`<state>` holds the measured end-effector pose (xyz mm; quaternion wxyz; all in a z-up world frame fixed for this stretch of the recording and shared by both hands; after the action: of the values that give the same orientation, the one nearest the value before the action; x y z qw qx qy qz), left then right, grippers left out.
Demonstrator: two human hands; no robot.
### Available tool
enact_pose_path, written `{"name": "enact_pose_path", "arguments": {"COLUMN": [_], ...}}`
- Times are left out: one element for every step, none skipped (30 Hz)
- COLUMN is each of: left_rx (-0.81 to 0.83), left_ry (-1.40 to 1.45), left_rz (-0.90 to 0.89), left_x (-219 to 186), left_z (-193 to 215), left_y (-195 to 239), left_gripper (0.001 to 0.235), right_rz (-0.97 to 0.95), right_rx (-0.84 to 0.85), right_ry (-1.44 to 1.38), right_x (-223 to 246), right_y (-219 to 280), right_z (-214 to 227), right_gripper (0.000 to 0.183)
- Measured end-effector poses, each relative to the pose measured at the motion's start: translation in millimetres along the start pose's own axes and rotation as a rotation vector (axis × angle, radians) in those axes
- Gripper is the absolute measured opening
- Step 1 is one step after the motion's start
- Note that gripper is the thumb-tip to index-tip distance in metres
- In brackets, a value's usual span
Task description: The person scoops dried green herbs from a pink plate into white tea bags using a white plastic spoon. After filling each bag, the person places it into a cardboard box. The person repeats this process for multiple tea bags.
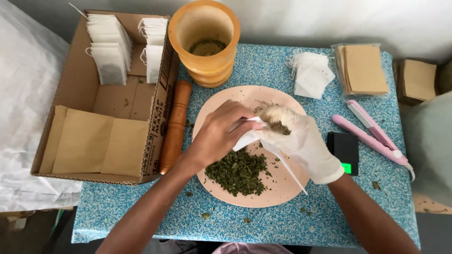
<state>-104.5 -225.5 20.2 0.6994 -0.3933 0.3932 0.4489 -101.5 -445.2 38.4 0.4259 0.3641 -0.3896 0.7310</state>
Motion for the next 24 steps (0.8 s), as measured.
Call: {"name": "enact_pose_path", "arguments": {"left_rx": [-0.075,-0.151,-0.151,-0.188,-0.227,-0.227,-0.24,-0.252,-0.251,-0.254,-0.254,-0.252,-0.283,-0.314,-0.314,-0.329,-0.342,-0.341,-0.387,-0.432,-0.432,-0.455,-0.478,-0.478], "left_ry": [-0.086,-0.172,-0.171,-0.186,-0.201,-0.201,-0.207,-0.214,-0.214,-0.231,-0.247,-0.246,-0.268,-0.29,-0.29,-0.351,-0.412,-0.411,-0.509,-0.608,-0.608,-0.639,-0.67,-0.67], "left_rz": [-0.059,-0.119,-0.12,-0.13,-0.136,-0.132,-0.141,-0.149,-0.148,-0.149,-0.151,-0.151,-0.218,-0.285,-0.282,-0.358,-0.436,-0.435,-0.509,-0.583,-0.58,-0.618,-0.659,-0.658], "left_x": [5,11,10,10,9,8,6,4,10,15,21,25,28,31,36,40,44,42,39,36,30,24,18,24], "left_z": [-3,-6,-5,-4,-2,-1,-1,-1,-6,-10,-15,-16,-18,-20,-24,-28,-33,-34,-36,-38,-37,-36,-34,-34], "left_y": [4,8,11,14,19,19,22,24,26,29,31,32,34,37,39,41,42,45,49,53,54,54,54,54], "left_gripper": [0.005,0.004,0.004,0.005,0.006,0.006,0.007,0.008,0.008,0.008,0.008,0.008,0.008,0.009,0.009,0.012,0.016,0.016,0.017,0.019,0.019,0.02,0.022,0.022], "right_rz": [0.205,0.41,0.41,0.467,0.522,0.52,0.532,0.544,0.543,0.587,0.629,0.627,0.562,0.497,0.495,0.492,0.489,0.488,0.598,0.708,0.706,0.688,0.67,0.67], "right_rx": [0.026,0.052,0.052,0.067,0.085,0.088,0.057,0.026,0.026,0.041,0.055,0.054,0.033,0.013,0.014,0.003,-0.01,-0.01,0.016,0.043,0.046,0.067,0.087,0.087], "right_ry": [0.017,0.034,0.035,0.018,-0.002,-0.004,-0.023,-0.041,-0.042,-0.04,-0.037,-0.036,-0.056,-0.075,-0.076,-0.066,-0.055,-0.054,-0.008,0.039,0.037,0.137,0.238,0.238], "right_x": [-3,-5,-11,-16,-21,-15,-9,-2,-4,-6,-7,-6,-5,-5,-9,-12,-16,-11,-5,0,-4,-9,-13,-15], "right_y": [1,2,6,10,14,15,17,19,20,21,23,24,26,29,30,32,33,29,26,23,28,34,39,39], "right_z": [1,1,3,3,3,0,-2,-4,-5,-5,-5,-6,-7,-8,-7,-7,-5,-2,1,4,3,2,2,3], "right_gripper": [0.022,0.033,0.033,0.035,0.036,0.036,0.033,0.03,0.03,0.029,0.029,0.029,0.029,0.03,0.03,0.03,0.03,0.03,0.032,0.036,0.036,0.027,0.019,0.019]}}
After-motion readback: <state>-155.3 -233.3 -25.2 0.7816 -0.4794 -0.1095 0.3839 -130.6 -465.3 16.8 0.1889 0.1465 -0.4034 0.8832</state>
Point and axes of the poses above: each hand's wrist, its own y-axis away from the middle knuckle, its own z-axis out of the back of the hand, x = y × z, the point moved 1 cm from there along -y, towards the middle knuckle, and after that the axes turned 15 degrees about z, right-handed, at the moved point
